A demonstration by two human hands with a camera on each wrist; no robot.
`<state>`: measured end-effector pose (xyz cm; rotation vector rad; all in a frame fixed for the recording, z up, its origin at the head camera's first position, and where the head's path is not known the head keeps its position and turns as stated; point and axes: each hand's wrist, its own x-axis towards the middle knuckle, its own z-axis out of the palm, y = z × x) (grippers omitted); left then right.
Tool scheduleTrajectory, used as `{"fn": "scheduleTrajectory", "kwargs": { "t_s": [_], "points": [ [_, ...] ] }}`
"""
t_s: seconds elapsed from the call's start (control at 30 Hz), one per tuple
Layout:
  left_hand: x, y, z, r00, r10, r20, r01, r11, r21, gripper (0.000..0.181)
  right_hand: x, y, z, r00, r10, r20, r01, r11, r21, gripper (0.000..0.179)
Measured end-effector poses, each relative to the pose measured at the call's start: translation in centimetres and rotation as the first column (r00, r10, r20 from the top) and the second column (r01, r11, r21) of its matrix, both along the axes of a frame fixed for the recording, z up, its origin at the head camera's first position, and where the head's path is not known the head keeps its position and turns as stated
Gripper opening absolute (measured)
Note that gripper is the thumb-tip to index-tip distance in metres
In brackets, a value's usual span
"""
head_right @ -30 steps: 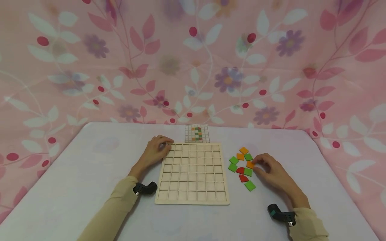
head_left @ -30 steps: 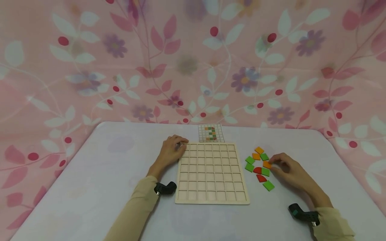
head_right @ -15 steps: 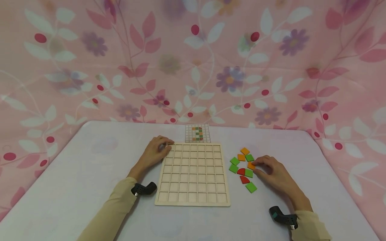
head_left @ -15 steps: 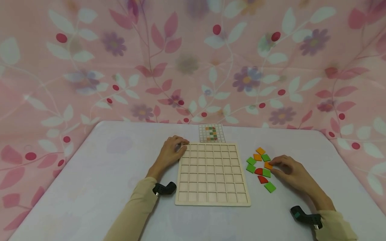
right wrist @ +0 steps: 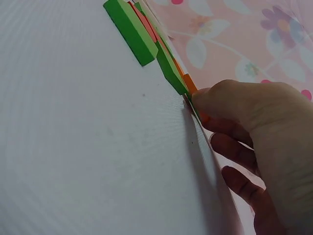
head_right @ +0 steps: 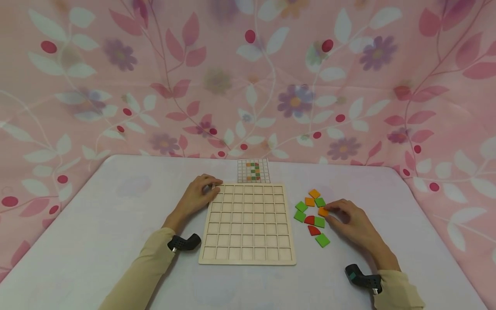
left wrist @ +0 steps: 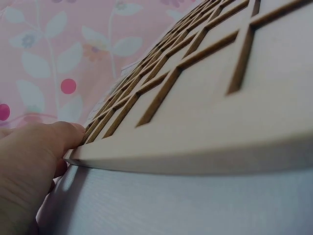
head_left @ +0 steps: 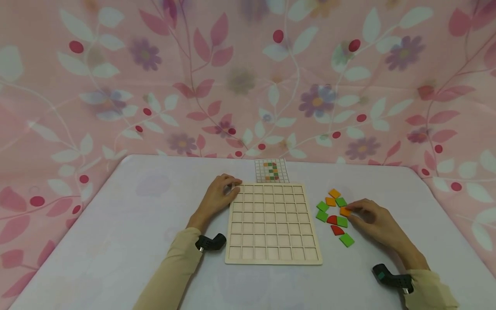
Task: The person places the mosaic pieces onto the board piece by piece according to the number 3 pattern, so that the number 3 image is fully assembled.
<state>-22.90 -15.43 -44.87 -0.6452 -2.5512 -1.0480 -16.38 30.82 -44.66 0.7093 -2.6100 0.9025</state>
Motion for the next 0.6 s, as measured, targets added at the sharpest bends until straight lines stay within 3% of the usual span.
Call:
{"fn": "scheduleTrajectory", "kwargs": {
  "t_s": [0.6],
  "points": [
    [0.1, -0.1, 0.1, 1.0, 0.002, 0.016, -0.002, 1.0, 0.014, 0.021, 0.1, -2.7, 1.5, 0.997, 0.05, 0.062, -0.045, 0.995, -0.09, 0.041]
  ]
}}
